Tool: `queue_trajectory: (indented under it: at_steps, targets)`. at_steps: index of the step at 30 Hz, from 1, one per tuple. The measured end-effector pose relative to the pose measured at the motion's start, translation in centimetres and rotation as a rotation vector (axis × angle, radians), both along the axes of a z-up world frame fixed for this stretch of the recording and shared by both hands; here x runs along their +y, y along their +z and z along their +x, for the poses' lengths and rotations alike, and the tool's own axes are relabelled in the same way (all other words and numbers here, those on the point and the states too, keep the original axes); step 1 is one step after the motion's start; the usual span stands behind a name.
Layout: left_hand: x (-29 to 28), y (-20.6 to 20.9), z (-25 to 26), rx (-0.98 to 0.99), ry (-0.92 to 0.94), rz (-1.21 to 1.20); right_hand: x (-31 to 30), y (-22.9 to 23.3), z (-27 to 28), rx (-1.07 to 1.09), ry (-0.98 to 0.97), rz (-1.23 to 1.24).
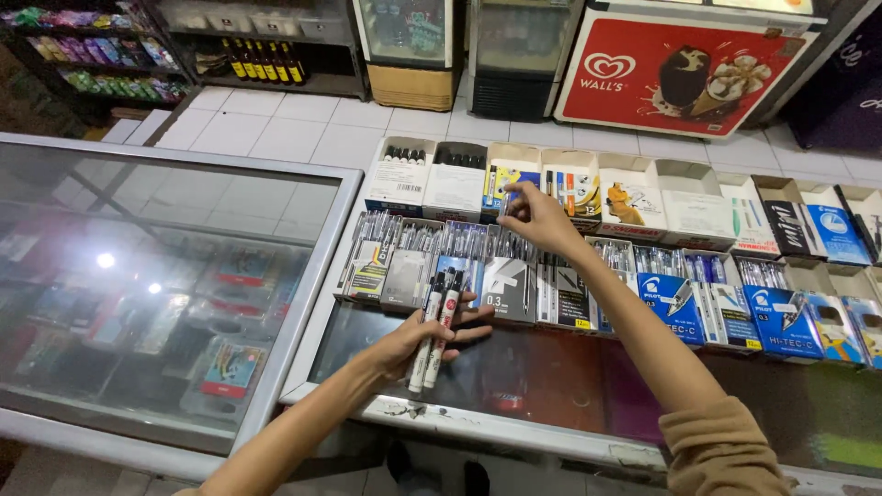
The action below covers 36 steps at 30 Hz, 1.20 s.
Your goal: The person picks up a bundle of markers from a cardboard box on the floor and moves to a freezer display. They then place the markers one by one into a cardboard box on top of the freezer, arranging them alongside other stationery items.
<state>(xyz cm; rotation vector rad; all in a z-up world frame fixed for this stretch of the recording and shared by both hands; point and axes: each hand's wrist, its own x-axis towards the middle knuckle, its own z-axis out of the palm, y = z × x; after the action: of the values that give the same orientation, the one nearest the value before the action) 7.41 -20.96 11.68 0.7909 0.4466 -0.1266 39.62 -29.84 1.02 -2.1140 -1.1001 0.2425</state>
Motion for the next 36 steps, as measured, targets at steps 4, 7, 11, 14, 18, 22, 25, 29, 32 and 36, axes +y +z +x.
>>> queue_trajectory:
  at_steps: [4,7,11,14,18,22,25,29,32,36]
  targets:
    - [0.0,0.5,-0.1,0.01,-0.003,0.005,-0.4,0.3,-1.2,0.007,0.018,-0.016]
    - [0.0,0.9,-0.3,0.013,-0.015,0.027,-0.9,0.1,-2.0,-0.01,0.055,-0.095]
    - [0.2,0.3,-0.5,-0.029,-0.036,0.026,-2.2,-2.4,-2.6,-0.268,0.115,-0.149]
    - [0.4,-0.1,-0.5,-0.052,-0.039,0.009,-2.2,-2.8,-3.5,-0.433,0.094,-0.183]
    - [0.5,-0.3,-0.7,-0.09,-0.049,-0.004,-1.8,-1.0,-6.7,-0.308,0.176,0.114]
    - [1.6,-5.2,-0.2,-0.23,-0.15,0.025,-2.3,3.9,-12.1,0.2,0.166,0.102]
    - [1.3,-3.9,-0.8,-0.197,-0.116,0.047,-2.1,4.1,-13.2,0.42,0.193,0.115]
    - [1.6,-6.5,-0.4,-0.181,-0.093,0.044,-1.9,3.8,-13.0,0.497,0.166,0.146]
    - [2.2,-8.9,0.3,-0.27,-0.156,0.03,-2.2,5.0,-13.6,0.562,0.176,0.168]
    - [2.9,-12.9,1.2,-0.333,-0.207,0.01,-2.2,1.6,-10.2,0.612,0.225,0.307]
